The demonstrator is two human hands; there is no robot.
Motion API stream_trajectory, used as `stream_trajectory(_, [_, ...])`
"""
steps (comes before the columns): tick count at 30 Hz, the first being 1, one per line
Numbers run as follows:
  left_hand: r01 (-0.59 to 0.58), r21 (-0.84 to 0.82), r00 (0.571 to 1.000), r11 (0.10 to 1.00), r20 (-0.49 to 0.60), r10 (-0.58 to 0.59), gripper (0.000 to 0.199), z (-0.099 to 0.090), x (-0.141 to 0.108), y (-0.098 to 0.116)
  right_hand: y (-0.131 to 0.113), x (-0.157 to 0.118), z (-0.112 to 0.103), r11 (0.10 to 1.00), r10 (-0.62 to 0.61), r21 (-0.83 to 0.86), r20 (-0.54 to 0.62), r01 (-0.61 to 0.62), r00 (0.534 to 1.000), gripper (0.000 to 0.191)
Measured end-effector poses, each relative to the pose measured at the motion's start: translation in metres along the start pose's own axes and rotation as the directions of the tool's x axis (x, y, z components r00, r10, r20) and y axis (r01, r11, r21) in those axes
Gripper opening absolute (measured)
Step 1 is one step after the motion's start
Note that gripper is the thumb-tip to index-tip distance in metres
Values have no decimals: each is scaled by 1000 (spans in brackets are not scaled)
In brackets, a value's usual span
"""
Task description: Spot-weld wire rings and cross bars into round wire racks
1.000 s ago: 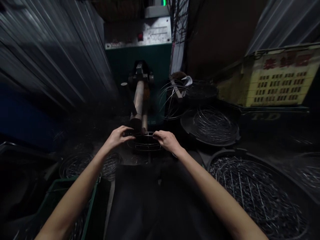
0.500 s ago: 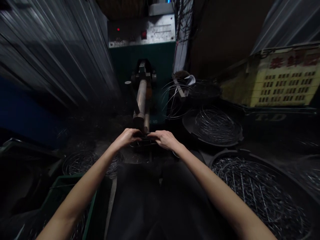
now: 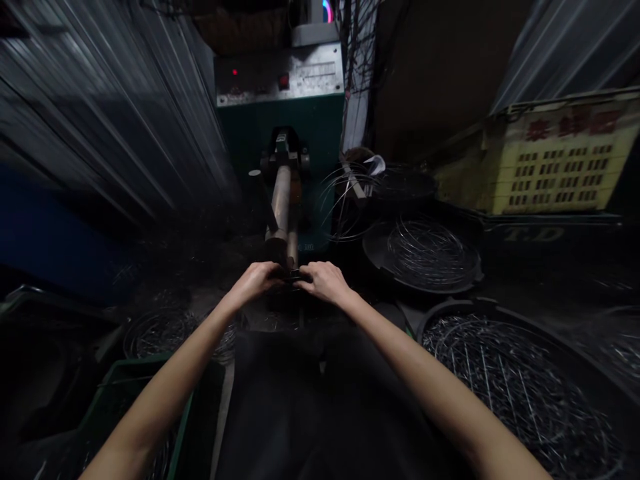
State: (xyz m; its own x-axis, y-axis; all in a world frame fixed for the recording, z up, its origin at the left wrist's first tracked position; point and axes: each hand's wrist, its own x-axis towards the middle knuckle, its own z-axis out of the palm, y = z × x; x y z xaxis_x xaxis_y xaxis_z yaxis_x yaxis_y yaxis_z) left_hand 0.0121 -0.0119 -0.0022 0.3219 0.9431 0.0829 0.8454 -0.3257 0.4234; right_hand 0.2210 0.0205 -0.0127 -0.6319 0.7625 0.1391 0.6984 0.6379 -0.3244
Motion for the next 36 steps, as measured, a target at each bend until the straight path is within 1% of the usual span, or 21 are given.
stream_trajectory(3, [23, -61, 1000, 998, 7, -23, 23, -3, -4, -5, 15, 0, -12, 970, -87, 228, 11, 83, 996, 19])
stream_trajectory(5, [46, -112, 999, 993, 29, -43, 25, -4, -6, -9, 24, 0, -20, 944, -119, 315, 50, 97, 992, 18])
stream_trajectory(8, [80, -167, 995, 983, 80, -67, 27, -4, -7, -10, 32, 2, -30, 953, -135, 288, 123, 95, 983, 17])
stream_trajectory(10, [96, -173, 992, 980, 99, -79, 28, -5, -6, -9, 34, 4, -33, 960, -149, 256, 140, 110, 979, 16])
stream_trajectory(13, [112, -165, 990, 980, 104, -95, 28, -8, -4, -6, 37, 8, -35, 967, -153, 226, 133, 121, 979, 14])
stream_trajectory(16, [103, -167, 991, 981, 103, -87, 28, -12, -1, -4, 41, 10, -35, 969, -156, 212, 127, 127, 980, 14])
stream_trajectory(18, [97, -173, 992, 980, 102, -80, 28, -13, 0, -4, 45, 11, -33, 966, -166, 220, 123, 136, 978, 14])
stream_trajectory(22, [106, -168, 992, 980, 87, -93, 31, -12, 2, -4, 52, 13, -27, 964, -173, 217, 77, 153, 982, 14])
stream_trajectory(26, [101, -183, 993, 978, 81, -87, 31, -10, 5, -8, 56, 15, -22, 963, -169, 222, 70, 150, 983, 15])
stream_trajectory(32, [84, -200, 992, 976, 113, -62, 28, -13, 15, -11, 59, 19, -21, 961, -151, 241, 61, 132, 987, 16])
stream_trajectory(36, [107, -202, 989, 974, 123, -83, 28, -16, 19, -12, 61, 21, -21, 959, -137, 260, 60, 117, 989, 16])
